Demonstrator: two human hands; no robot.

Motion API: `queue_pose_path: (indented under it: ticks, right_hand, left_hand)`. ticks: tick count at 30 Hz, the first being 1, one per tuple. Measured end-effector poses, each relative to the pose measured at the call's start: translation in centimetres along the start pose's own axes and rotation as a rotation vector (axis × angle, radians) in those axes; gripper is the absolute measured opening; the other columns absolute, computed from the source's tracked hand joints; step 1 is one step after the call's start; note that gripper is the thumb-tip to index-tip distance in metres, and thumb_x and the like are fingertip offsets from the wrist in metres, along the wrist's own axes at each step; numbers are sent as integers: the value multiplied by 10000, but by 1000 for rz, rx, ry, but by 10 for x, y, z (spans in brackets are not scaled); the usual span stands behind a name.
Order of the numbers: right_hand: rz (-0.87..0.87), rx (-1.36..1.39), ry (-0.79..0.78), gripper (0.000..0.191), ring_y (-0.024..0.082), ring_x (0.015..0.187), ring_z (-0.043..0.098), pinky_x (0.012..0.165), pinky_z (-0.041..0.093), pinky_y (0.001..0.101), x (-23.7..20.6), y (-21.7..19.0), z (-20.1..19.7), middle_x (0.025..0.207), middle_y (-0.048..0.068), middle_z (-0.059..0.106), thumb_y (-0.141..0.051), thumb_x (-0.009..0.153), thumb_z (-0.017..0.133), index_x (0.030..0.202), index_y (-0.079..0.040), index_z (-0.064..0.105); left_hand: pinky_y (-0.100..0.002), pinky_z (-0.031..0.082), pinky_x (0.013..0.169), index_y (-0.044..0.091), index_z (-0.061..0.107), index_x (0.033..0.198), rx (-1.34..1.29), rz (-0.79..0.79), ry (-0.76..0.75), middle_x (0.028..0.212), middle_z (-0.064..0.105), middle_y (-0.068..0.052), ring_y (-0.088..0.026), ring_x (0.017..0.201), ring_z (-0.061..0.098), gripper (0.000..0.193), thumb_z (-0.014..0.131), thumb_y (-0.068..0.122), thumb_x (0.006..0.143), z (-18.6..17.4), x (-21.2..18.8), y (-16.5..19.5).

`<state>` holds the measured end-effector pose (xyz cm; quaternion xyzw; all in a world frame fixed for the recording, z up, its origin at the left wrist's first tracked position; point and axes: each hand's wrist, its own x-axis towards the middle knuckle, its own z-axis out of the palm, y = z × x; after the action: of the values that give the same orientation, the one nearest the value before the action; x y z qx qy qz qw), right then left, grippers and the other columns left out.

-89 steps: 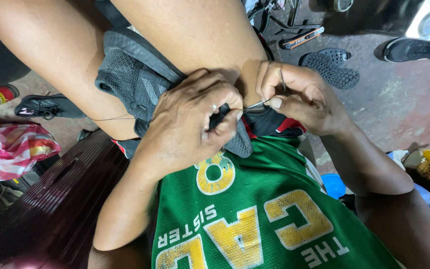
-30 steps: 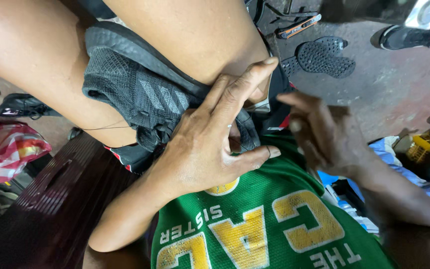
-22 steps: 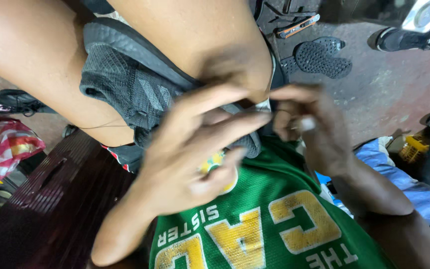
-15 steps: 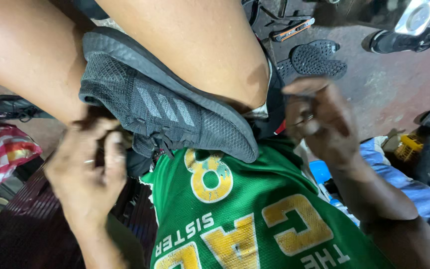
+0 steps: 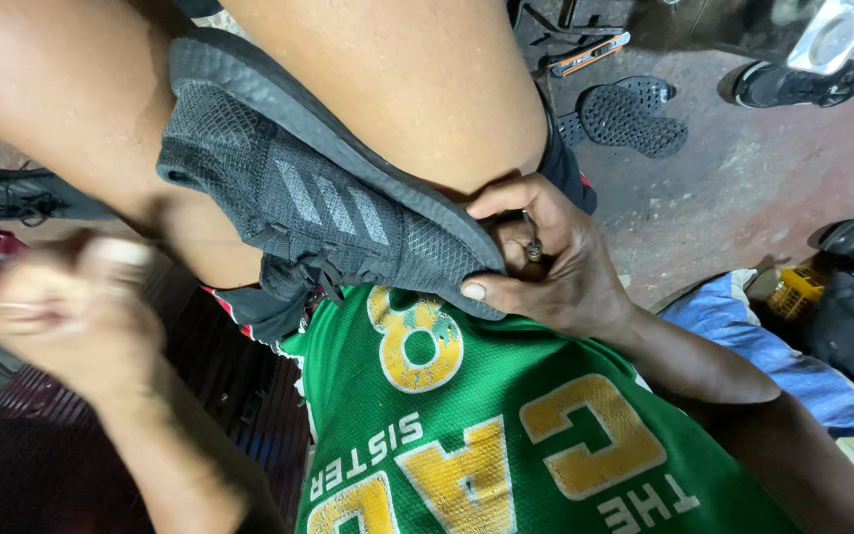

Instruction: The person sits on the floor and sews the sole of a black sneaker using a needle and thread. They repeatedly push the needle through the shoe's sole and pull the thread to stitch the sole to the upper.

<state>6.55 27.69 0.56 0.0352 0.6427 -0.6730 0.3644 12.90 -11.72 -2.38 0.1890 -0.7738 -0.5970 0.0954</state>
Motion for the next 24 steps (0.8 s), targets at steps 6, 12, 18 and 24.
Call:
queue_pose_path:
  ticks: [6, 12, 18, 24]
  right_hand:
    - [39, 69, -8, 546, -41, 680, 422, 611, 318, 147, 0, 4, -1, 859, -109, 585, 25, 839, 817, 1282, -52, 508]
    - [36, 64, -58, 623, 2, 893, 482, 790, 388, 170, 8, -24, -2, 1096, -25, 587, -9, 819, 869, 1338, -39, 526]
    - [279, -633, -323, 914, 158, 860, 618, 832, 540, 282, 17, -53, -16, 1020, 57, 641, -337, 752, 820, 1491, -155, 314]
    - [397, -1137, -521, 1017, 213, 573, 790, 546, 605, 389, 6, -69, -48, 1014, 71, 780, -644, 823, 627, 1617, -243, 133]
  left_hand:
    - [-274, 412, 617, 74, 638, 843, 125, -338, 473, 754, 553, 3, -117, 660, 492, 240, 778, 209, 983, -46, 37, -35]
    - [-304, 506, 842, 17, 650, 1073, 431, 116, -140, 1112, 629, -84, -196, 919, 617, 81, 685, 89, 1083, 12, 11, 31]
    - [-460, 544, 827, 47, 733, 982, 734, 151, -736, 1099, 727, -172, -375, 950, 700, 268, 743, 130, 727, 71, 27, 69]
    - [-490, 531, 894, 66, 728, 1045, 539, 146, -813, 1057, 725, -190, -396, 986, 694, 308, 737, 192, 764, 74, 33, 57]
